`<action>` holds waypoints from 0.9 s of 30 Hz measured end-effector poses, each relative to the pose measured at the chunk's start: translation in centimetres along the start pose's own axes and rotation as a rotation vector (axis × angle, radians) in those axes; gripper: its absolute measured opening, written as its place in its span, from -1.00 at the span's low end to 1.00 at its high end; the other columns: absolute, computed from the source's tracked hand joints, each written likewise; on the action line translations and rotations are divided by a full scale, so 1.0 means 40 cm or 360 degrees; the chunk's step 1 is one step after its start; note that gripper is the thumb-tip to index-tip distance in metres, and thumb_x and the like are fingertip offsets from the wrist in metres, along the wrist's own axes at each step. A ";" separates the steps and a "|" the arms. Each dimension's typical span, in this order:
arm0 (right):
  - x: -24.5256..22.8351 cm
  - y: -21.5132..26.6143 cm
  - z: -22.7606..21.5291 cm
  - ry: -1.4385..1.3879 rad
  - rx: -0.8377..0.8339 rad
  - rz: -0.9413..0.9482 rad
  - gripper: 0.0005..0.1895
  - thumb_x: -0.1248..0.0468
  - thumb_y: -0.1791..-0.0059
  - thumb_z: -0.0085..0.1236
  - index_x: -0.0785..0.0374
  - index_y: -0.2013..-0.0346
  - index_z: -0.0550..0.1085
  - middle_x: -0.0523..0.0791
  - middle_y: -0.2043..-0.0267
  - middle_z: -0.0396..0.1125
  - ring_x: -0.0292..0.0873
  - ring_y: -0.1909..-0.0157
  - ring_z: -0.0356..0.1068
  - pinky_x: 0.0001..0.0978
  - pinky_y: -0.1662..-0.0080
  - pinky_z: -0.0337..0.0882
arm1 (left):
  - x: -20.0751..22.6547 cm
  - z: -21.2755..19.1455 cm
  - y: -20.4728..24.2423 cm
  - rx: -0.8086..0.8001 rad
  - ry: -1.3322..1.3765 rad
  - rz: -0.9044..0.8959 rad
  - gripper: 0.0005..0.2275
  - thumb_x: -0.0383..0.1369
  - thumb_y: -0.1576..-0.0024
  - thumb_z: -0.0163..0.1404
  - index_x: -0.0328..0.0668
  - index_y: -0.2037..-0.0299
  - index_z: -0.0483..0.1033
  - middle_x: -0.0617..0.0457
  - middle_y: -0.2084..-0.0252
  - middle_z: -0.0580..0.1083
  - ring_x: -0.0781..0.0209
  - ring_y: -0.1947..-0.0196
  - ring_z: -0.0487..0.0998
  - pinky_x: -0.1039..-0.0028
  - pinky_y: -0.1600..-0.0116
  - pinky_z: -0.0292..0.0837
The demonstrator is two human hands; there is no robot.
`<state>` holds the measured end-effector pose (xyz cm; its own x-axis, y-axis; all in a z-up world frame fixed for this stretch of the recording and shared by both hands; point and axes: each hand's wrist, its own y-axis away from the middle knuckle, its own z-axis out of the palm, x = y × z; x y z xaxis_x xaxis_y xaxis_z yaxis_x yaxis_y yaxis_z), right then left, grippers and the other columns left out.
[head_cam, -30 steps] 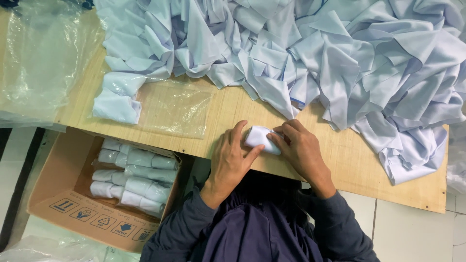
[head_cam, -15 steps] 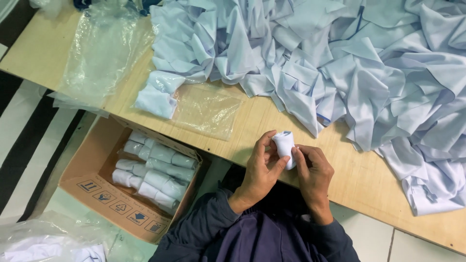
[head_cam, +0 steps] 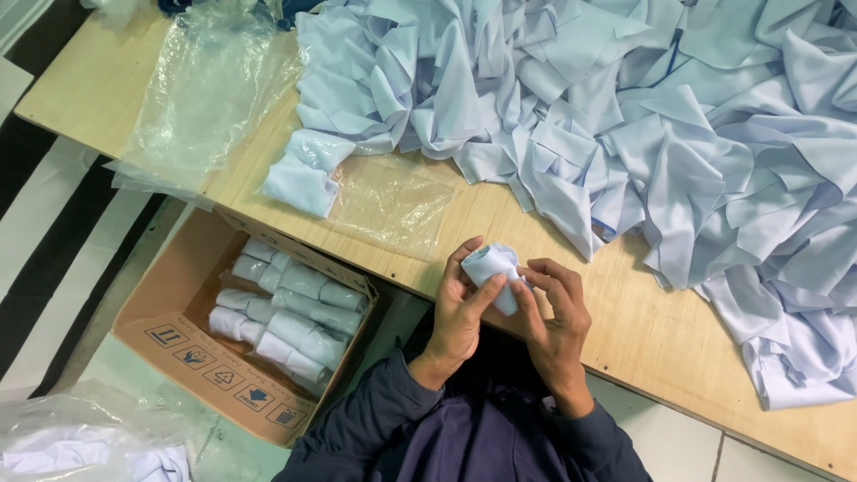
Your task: Folding white fabric pieces into rectangles and placing them into individual plastic bags for packaging.
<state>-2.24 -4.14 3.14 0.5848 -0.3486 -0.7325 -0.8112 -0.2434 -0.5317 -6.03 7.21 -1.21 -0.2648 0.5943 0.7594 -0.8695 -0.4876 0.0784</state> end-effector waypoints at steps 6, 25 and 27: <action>-0.021 0.013 0.018 -0.0110 -0.0119 0.0008 -0.65 0.27 0.05 0.37 0.40 0.05 0.53 0.07 0.03 0.48 -0.04 0.15 0.53 -0.32 0.14 0.49 | 0.024 -0.003 0.001 0.0033 -0.0049 0.0058 -0.42 -0.52 -0.12 0.19 -0.30 -0.34 0.22 -0.07 -0.02 0.51 0.29 0.00 0.55 0.49 -0.05 0.56; 0.025 -0.014 -0.009 -0.0465 -0.0039 0.0665 -0.74 0.37 0.00 0.29 0.40 0.04 0.59 0.07 0.11 0.53 -0.26 0.12 0.44 -0.32 0.07 0.50 | 0.111 -0.192 -0.202 0.0187 -0.2615 0.0998 -0.76 -0.16 -0.12 0.20 -0.05 0.13 0.56 0.13 0.15 0.38 0.08 0.17 0.45 0.29 0.16 0.39; 0.017 -0.014 -0.004 -0.0440 -0.0054 0.0673 -0.73 0.37 0.02 0.30 0.42 0.04 0.59 0.10 0.13 0.53 -0.23 0.14 0.45 -0.30 0.09 0.51 | 0.099 -0.195 -0.198 0.0107 -0.2531 0.1047 -0.90 -0.31 -0.16 0.16 -0.07 0.22 0.56 0.18 0.27 0.40 0.17 0.26 0.51 0.44 0.22 0.44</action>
